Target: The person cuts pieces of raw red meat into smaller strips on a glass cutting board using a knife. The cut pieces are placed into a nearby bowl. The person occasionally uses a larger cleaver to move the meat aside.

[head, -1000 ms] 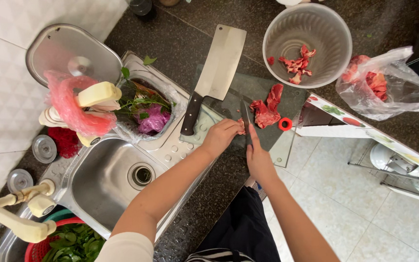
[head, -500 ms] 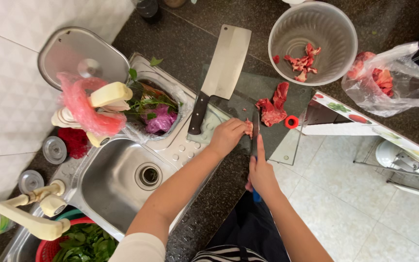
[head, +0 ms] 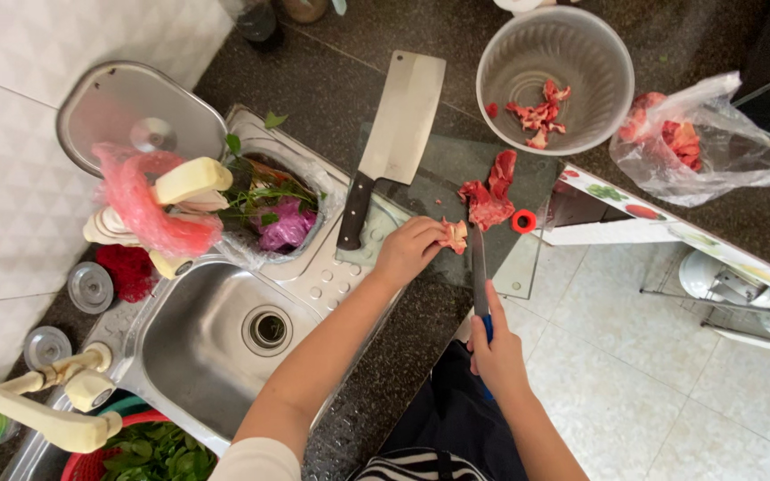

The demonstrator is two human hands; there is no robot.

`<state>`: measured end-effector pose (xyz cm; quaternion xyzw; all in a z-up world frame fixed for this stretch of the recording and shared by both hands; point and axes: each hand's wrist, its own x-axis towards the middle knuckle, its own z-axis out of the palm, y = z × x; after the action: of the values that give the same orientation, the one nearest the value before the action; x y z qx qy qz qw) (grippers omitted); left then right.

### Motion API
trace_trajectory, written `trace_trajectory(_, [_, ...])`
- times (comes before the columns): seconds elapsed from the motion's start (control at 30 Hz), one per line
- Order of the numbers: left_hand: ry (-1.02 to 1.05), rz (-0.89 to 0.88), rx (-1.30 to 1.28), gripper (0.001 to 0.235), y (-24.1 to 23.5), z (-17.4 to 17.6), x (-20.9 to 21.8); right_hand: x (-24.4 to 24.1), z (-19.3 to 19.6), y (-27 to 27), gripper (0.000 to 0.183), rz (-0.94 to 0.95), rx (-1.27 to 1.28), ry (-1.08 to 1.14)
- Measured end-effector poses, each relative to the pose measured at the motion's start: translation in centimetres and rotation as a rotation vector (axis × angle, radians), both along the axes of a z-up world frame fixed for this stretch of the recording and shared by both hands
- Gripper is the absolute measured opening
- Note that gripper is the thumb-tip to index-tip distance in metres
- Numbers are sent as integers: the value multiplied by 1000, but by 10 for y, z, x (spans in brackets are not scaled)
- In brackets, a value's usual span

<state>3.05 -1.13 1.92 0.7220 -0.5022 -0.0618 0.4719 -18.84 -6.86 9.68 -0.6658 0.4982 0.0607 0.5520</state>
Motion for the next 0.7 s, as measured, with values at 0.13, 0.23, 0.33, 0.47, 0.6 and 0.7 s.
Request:
trace_trajectory(0.13, [-11,-34,44,22,3,-1,0,-6,-10,8,64,63,-86,-56])
trace_trajectory(0.23, [60,-73,30,34,5,-1,0,-5,-13,11,66,53,-74,-82])
trace_trajectory(0.33, [128,-39,5,26,5,-9,-5,-2,-18,13,65,136,-207,-62])
trace_trajectory(0.47, [141,182,20,12,-10,-25,-19,6,-28,15,66,212,-277,41])
trace_trajectory(0.6, [104,304,19,12,-21,-22,-36,5,-29,17,65,200,-309,-27])
trace_trajectory(0.7, [-64,428,27,16,-18,-4,-24,1,-22,12,65,142,-241,-72])
